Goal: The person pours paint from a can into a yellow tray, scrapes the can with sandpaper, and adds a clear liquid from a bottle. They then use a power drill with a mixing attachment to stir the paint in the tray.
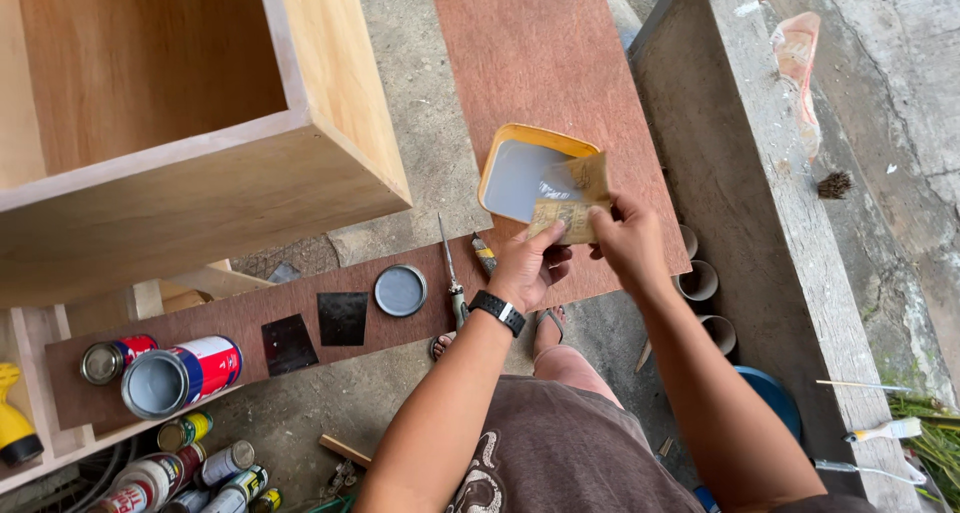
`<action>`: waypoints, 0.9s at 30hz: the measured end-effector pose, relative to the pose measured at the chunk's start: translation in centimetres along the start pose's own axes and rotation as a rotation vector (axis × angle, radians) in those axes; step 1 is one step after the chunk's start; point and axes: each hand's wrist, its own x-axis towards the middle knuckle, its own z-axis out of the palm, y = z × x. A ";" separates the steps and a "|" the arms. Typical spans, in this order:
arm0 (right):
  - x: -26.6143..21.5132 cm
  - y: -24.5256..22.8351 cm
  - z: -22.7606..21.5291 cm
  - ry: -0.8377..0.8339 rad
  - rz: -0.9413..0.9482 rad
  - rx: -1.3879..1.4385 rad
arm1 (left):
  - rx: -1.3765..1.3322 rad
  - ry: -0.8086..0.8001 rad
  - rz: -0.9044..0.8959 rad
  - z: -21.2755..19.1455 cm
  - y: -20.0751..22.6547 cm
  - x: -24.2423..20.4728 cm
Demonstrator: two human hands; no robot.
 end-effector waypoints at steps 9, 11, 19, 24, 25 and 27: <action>4.1 -6.4 -2.8 0.063 -0.662 -0.956 | 0.122 -0.026 -0.012 -3.5 -0.1 -4.2; 3.5 -7.3 -2.3 0.099 -0.759 -1.010 | 0.089 0.009 -0.024 -6.7 -1.1 -4.6; 5.2 -2.8 -0.7 0.067 -0.902 -1.158 | 0.037 0.213 -0.059 -15.6 -2.3 -10.5; 6.4 -0.1 -0.5 0.036 -0.826 -1.150 | -0.078 0.269 -0.029 -18.1 -2.8 -11.7; 6.4 -0.8 -0.7 0.038 -0.831 -1.147 | -0.079 0.269 -0.024 -17.9 -2.6 -11.8; 6.0 -1.8 -1.3 0.081 -0.816 -1.090 | -0.105 0.274 -0.014 -17.7 -2.6 -12.1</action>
